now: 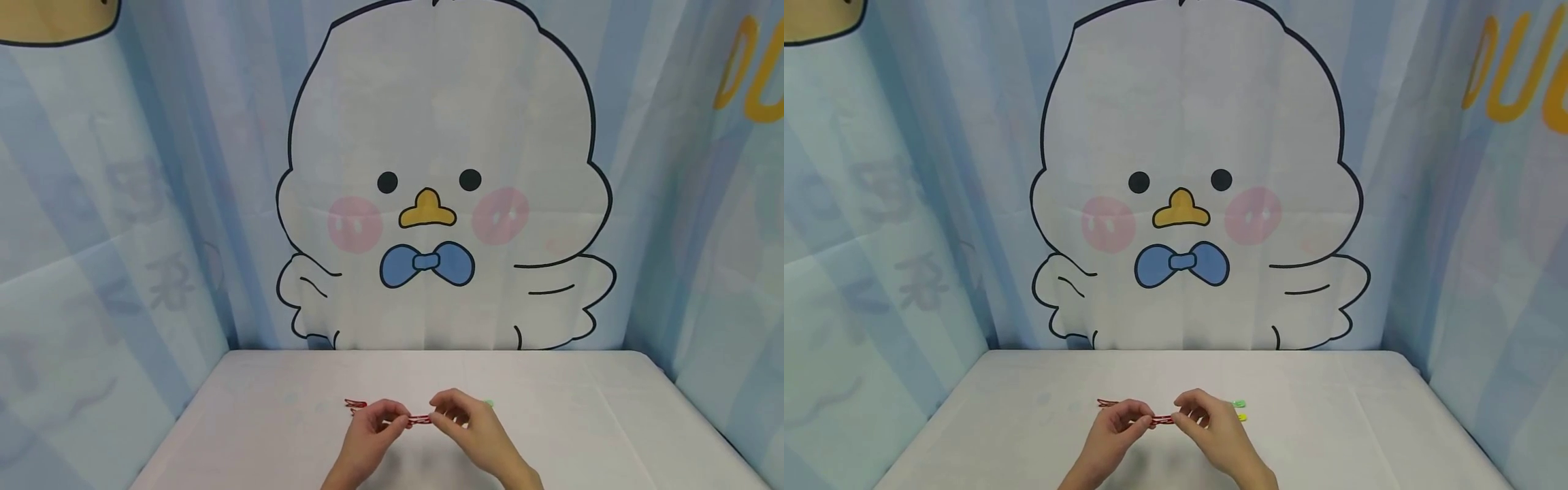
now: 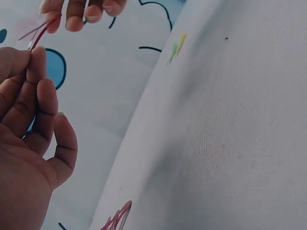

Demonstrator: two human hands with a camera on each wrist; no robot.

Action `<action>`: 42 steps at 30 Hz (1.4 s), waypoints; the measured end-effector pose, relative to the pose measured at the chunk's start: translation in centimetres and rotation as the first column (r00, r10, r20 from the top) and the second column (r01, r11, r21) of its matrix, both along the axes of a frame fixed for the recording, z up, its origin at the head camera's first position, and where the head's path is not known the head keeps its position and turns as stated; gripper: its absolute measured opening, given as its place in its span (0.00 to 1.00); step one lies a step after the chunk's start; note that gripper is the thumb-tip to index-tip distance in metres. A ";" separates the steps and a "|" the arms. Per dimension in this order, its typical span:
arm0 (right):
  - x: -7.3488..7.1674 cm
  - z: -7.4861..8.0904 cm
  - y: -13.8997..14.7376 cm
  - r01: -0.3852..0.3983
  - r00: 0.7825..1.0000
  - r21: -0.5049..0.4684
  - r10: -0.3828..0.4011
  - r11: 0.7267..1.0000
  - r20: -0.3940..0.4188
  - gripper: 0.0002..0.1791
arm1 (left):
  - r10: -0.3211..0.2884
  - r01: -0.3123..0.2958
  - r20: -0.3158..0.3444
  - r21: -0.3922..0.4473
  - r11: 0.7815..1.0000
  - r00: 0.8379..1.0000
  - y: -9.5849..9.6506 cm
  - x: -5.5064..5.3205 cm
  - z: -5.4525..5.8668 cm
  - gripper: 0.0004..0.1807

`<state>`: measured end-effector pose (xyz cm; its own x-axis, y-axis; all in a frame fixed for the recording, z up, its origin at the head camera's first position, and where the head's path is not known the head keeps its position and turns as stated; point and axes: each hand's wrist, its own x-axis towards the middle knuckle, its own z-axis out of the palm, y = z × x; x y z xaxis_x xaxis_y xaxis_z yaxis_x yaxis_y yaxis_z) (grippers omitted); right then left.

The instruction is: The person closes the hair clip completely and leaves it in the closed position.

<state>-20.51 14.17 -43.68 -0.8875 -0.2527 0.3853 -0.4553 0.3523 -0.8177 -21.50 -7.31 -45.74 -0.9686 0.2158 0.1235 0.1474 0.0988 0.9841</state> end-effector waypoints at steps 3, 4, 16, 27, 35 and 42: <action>0.1 -0.1 -0.3 -0.019 0.999 -0.033 0.020 0.999 0.029 0.08 | 0.005 -0.005 0.005 0.004 1.000 1.000 0.0 0.1 -0.1 0.08; 0.1 -0.1 -0.4 -0.026 0.999 -0.041 0.027 0.999 0.031 0.08 | 0.003 -0.003 0.003 0.005 1.000 1.000 0.0 0.1 -0.1 0.07; 0.5 -0.3 -0.6 -0.032 0.997 -0.050 0.035 0.998 0.069 0.04 | -0.015 0.015 -0.013 0.060 0.998 1.000 0.3 0.6 -0.4 0.08; 0.5 -0.3 -0.6 0.006 1.000 -0.055 -0.006 0.998 0.004 0.02 | 0.004 -0.006 0.020 0.085 0.996 1.000 0.8 0.7 -0.2 0.12; 0.6 -0.2 -0.6 -0.018 1.000 -0.065 0.016 0.998 -0.026 0.03 | 0.001 0.000 -0.007 0.052 0.999 1.000 0.9 0.7 -0.2 0.10; 0.7 -0.2 -0.9 -0.011 0.999 -0.053 0.009 0.999 -0.042 0.03 | 0.033 -0.033 -0.003 0.061 0.998 0.999 0.9 0.8 -0.1 0.08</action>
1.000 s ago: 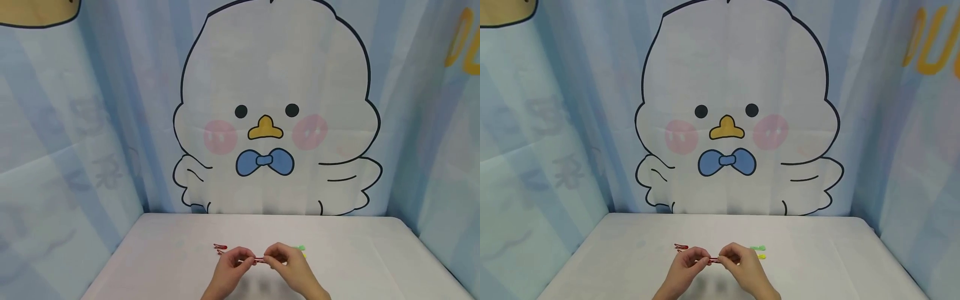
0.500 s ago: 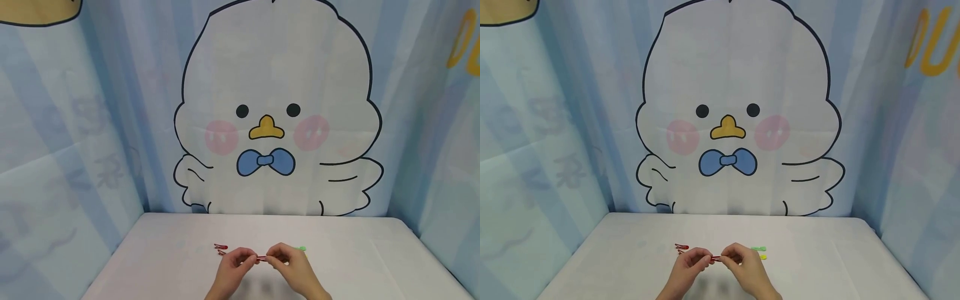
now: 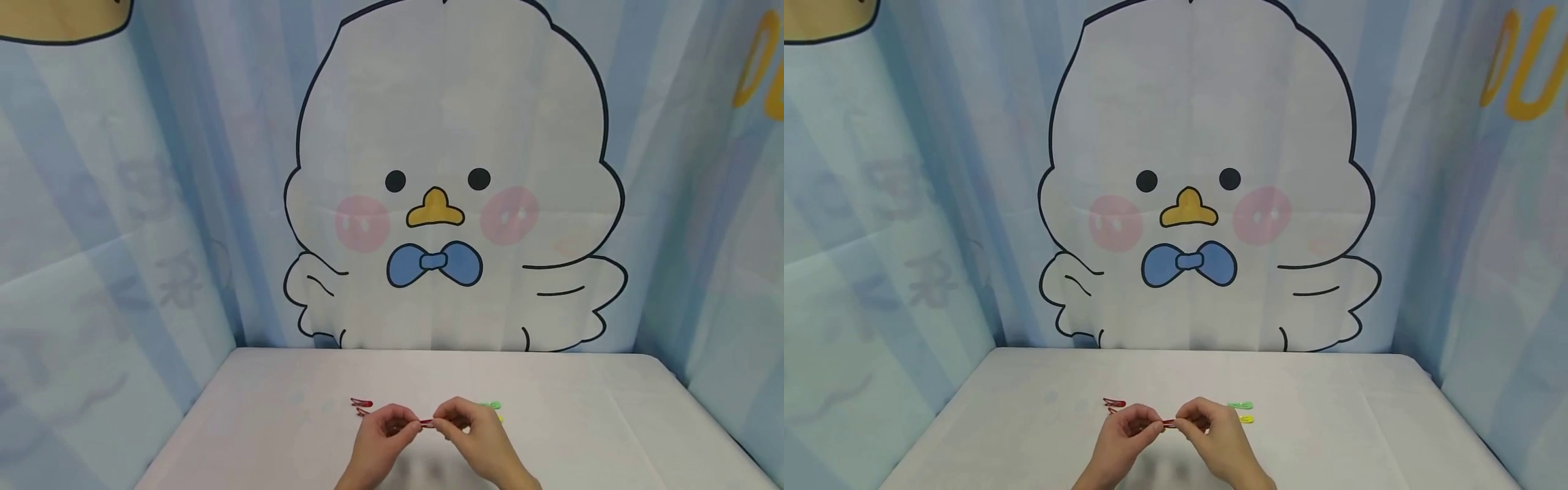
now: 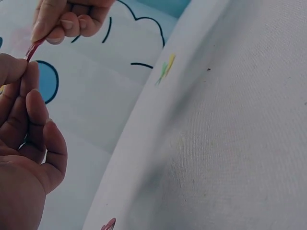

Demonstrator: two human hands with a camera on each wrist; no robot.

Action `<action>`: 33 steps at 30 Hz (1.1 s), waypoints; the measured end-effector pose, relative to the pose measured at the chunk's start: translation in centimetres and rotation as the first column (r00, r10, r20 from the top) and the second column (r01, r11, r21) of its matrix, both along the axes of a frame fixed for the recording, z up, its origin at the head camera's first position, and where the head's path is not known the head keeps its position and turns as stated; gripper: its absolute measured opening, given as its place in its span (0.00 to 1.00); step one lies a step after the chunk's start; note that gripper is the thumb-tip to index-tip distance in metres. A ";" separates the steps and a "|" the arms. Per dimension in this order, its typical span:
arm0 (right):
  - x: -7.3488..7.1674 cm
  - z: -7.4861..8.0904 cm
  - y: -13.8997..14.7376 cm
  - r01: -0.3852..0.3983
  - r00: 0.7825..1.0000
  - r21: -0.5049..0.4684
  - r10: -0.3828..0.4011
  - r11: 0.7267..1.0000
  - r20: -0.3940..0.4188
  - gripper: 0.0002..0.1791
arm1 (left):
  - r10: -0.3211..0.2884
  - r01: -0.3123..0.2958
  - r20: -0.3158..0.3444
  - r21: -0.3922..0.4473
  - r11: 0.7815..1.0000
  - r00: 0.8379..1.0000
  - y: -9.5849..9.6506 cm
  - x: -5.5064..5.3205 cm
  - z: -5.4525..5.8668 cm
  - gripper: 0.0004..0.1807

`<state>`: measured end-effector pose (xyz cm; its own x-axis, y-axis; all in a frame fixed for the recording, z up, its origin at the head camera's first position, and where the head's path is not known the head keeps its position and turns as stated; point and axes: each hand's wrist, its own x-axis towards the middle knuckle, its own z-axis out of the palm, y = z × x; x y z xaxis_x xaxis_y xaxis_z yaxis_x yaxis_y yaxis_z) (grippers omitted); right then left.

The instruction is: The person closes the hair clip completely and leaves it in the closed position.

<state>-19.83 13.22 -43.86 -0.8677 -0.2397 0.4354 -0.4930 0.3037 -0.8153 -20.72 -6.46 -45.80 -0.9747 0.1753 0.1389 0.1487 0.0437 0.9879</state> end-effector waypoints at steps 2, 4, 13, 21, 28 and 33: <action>0.0 0.0 -0.1 0.005 1.000 0.000 -0.005 1.000 0.029 0.03 | 0.011 -0.011 -0.006 0.002 1.000 1.000 0.0 0.1 0.0 0.07; 0.0 0.1 -0.1 0.011 0.998 0.003 -0.011 1.000 0.062 0.03 | 0.021 -0.021 -0.010 -0.001 1.000 1.000 0.0 0.2 0.0 0.07; -0.1 0.2 -0.3 0.047 0.997 0.045 -0.050 0.998 0.062 0.04 | 0.057 -0.057 0.007 -0.012 0.998 0.998 0.2 0.3 0.1 0.07; -0.2 -0.3 -0.3 0.061 0.997 0.074 -0.064 0.995 0.039 0.04 | 0.114 -0.115 -0.017 -0.068 0.991 0.993 0.6 0.3 -0.1 0.05; -0.5 -0.5 -0.4 0.070 0.997 0.093 -0.072 0.993 0.022 0.05 | 0.144 -0.149 -0.055 -0.082 0.985 0.988 0.8 0.2 -0.4 0.04; -0.6 -1.0 -0.5 0.066 0.996 0.066 -0.062 0.996 -0.061 0.04 | 0.139 -0.139 0.010 -0.057 0.989 0.990 0.7 0.0 -0.3 0.04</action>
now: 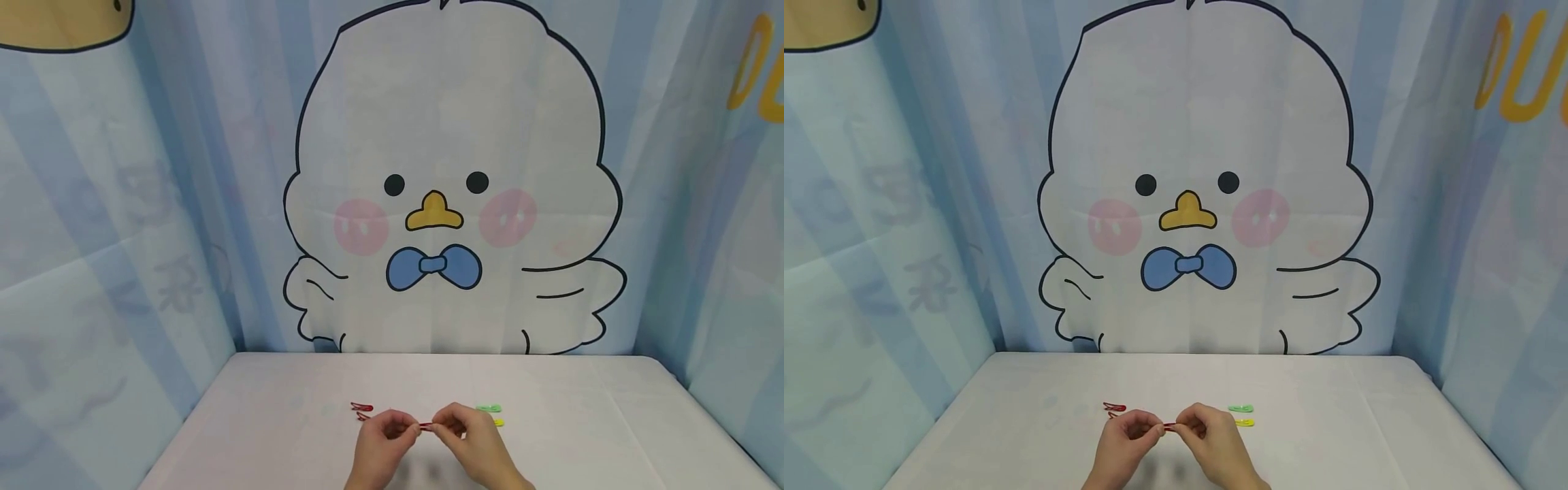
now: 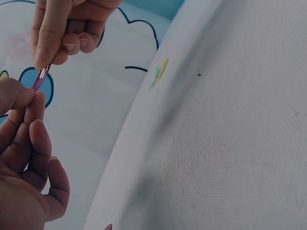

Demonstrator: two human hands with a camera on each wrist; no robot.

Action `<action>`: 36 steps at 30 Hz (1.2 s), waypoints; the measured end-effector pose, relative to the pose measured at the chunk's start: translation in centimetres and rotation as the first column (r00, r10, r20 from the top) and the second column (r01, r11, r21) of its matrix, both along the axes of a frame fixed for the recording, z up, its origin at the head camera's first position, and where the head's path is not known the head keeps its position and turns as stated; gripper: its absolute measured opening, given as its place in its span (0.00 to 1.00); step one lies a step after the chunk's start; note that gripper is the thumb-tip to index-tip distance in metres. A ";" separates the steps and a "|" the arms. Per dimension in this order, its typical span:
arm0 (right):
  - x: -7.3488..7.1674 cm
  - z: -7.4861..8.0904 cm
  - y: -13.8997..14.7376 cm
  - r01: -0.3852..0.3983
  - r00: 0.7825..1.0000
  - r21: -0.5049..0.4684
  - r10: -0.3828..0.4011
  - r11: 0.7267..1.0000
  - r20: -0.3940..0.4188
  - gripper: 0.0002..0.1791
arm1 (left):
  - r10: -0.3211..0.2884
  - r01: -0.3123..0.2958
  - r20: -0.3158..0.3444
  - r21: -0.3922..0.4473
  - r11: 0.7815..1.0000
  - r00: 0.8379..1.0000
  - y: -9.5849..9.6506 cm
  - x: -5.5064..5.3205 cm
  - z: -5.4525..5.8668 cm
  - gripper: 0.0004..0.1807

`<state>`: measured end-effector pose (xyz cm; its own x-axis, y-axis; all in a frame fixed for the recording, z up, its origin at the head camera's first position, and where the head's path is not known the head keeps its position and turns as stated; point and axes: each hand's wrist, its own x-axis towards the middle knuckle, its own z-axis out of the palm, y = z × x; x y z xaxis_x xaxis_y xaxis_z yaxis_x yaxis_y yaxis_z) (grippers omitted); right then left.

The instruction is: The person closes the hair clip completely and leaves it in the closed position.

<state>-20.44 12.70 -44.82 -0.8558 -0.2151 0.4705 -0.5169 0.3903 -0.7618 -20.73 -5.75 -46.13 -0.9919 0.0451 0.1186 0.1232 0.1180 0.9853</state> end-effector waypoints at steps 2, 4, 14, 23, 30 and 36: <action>0.0 -0.3 0.0 -0.013 0.999 -0.006 0.013 1.000 -0.052 0.05 | -0.001 0.001 0.001 0.005 1.000 1.000 -0.1 -0.1 -0.1 0.05; -0.1 -0.5 -0.1 -0.028 0.996 -0.007 0.027 1.000 -0.089 0.06 | 0.002 -0.002 -0.002 0.010 1.000 1.000 -0.1 -0.2 -0.1 0.05; -0.5 -1.0 -0.1 -0.052 0.944 0.052 0.066 0.997 -0.322 0.15 | 0.014 -0.015 0.026 0.024 1.000 1.000 -0.1 -0.6 -0.7 0.05; -0.9 -1.4 0.3 -0.020 0.908 0.076 0.050 0.997 -0.416 0.17 | -0.069 0.069 -0.004 -0.016 0.998 0.998 -0.5 -0.4 -0.4 0.09; -0.7 -1.4 0.4 -0.014 0.934 0.074 0.039 0.997 -0.354 0.15 | -0.100 0.095 -0.035 -0.126 0.987 0.994 -1.0 -0.5 -0.6 0.08; -0.6 -1.4 0.4 0.015 0.961 0.086 0.009 0.996 -0.275 0.14 | -0.101 0.091 -0.043 -0.196 0.976 0.994 -1.2 -0.8 -0.8 0.08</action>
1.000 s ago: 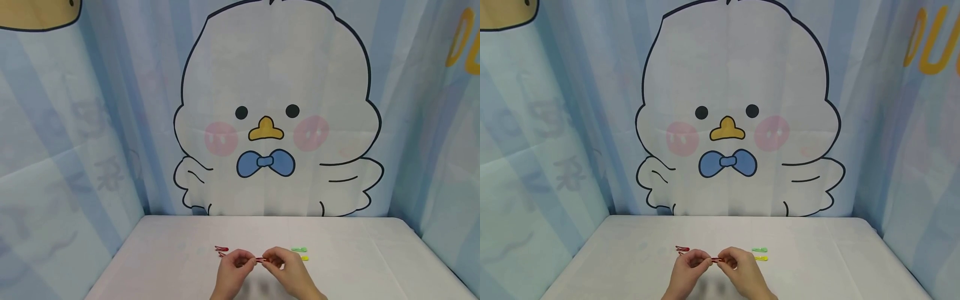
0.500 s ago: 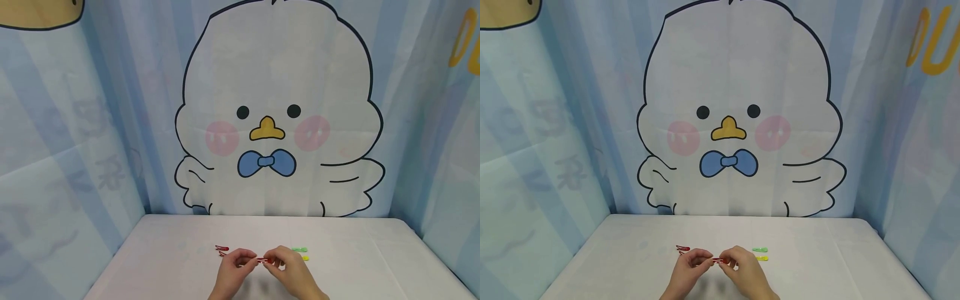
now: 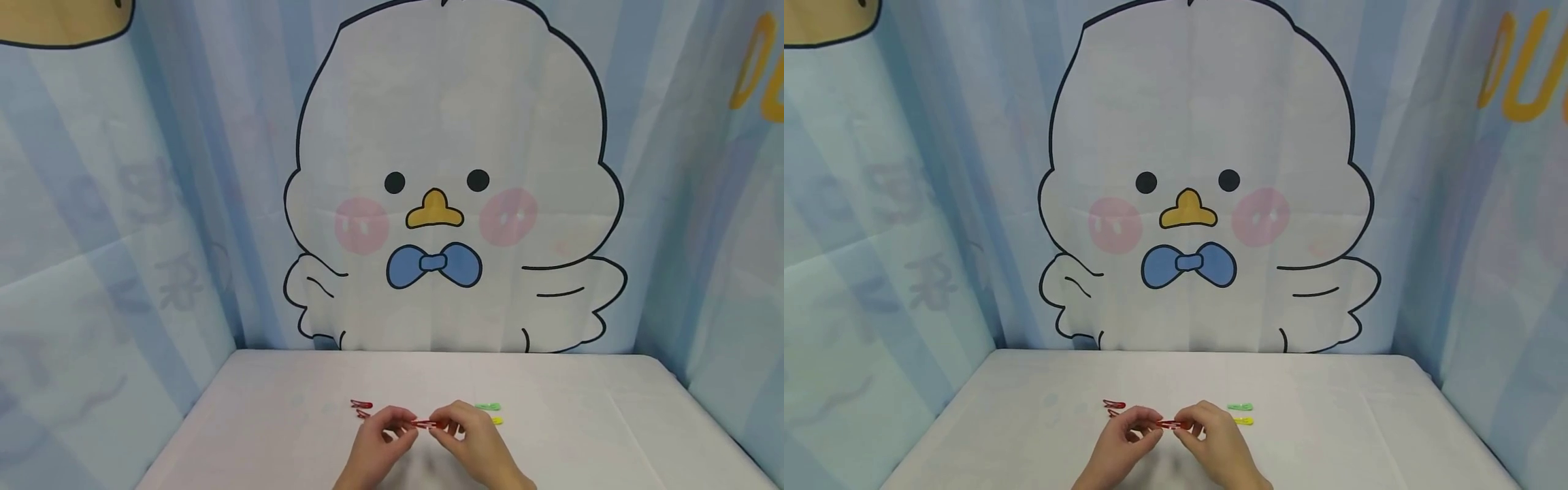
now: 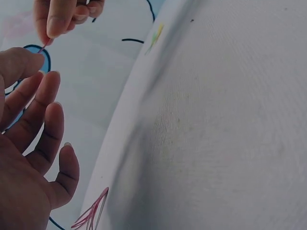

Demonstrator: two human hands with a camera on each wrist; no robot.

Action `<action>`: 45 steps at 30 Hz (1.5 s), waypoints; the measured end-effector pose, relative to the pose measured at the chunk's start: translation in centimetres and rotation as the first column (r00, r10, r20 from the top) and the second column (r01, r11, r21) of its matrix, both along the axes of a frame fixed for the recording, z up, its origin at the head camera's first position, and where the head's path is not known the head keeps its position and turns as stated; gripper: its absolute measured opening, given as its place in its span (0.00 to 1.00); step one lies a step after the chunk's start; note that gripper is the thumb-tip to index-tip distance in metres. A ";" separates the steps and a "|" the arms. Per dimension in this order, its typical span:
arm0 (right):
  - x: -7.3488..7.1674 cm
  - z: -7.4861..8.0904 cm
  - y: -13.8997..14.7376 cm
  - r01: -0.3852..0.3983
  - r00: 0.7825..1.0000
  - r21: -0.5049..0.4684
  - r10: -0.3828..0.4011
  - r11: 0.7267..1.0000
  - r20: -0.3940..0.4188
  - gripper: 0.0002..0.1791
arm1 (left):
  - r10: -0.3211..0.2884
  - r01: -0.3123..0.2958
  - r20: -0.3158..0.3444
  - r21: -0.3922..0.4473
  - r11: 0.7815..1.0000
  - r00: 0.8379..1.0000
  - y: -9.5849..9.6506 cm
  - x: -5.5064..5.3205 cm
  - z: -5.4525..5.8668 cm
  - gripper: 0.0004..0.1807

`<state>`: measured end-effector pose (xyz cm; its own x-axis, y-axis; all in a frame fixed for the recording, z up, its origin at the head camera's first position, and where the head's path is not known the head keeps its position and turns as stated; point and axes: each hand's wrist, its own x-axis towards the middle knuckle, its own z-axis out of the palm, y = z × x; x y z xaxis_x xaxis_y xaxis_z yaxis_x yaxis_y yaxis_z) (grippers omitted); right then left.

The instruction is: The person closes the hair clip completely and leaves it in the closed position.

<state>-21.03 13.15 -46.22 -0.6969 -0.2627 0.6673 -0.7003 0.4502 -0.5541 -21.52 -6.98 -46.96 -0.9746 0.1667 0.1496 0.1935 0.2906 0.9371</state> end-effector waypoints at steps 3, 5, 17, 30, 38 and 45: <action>-0.1 0.0 0.1 0.010 1.000 0.005 -0.010 1.000 0.020 0.14 | 0.010 -0.010 -0.014 -0.018 1.000 1.000 -0.3 -0.1 0.0 0.09; -0.2 0.0 0.2 0.011 0.999 0.009 -0.011 1.000 0.035 0.13 | 0.018 -0.018 -0.024 -0.025 1.000 1.000 -0.5 -0.2 0.0 0.10; -0.4 -0.3 0.8 0.013 1.000 -0.007 -0.013 1.000 0.010 0.13 | 0.103 -0.105 -0.046 -0.046 0.993 0.994 -2.5 -0.6 0.4 0.09; -1.4 -0.8 2.6 0.049 0.998 0.000 -0.049 0.999 -0.039 0.15 | 0.116 -0.120 -0.061 -0.063 0.991 0.991 -4.4 -1.3 0.0 0.09; -1.8 -1.1 3.7 0.073 0.997 0.016 -0.073 0.997 -0.025 0.15 | 0.120 -0.121 -0.014 -0.058 0.991 0.993 -5.2 -1.5 -0.3 0.10; -1.9 -0.8 4.7 0.121 0.988 0.048 -0.125 0.991 0.087 0.13 | 0.099 -0.099 -0.009 -0.072 0.992 0.995 -6.1 -1.4 -0.7 0.11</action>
<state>-22.91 17.87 -46.98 -0.7824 -0.1980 0.5905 -0.5863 0.5541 -0.5910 -22.89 -13.08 -47.69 -0.9861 0.0798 0.1458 0.1653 0.3759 0.9118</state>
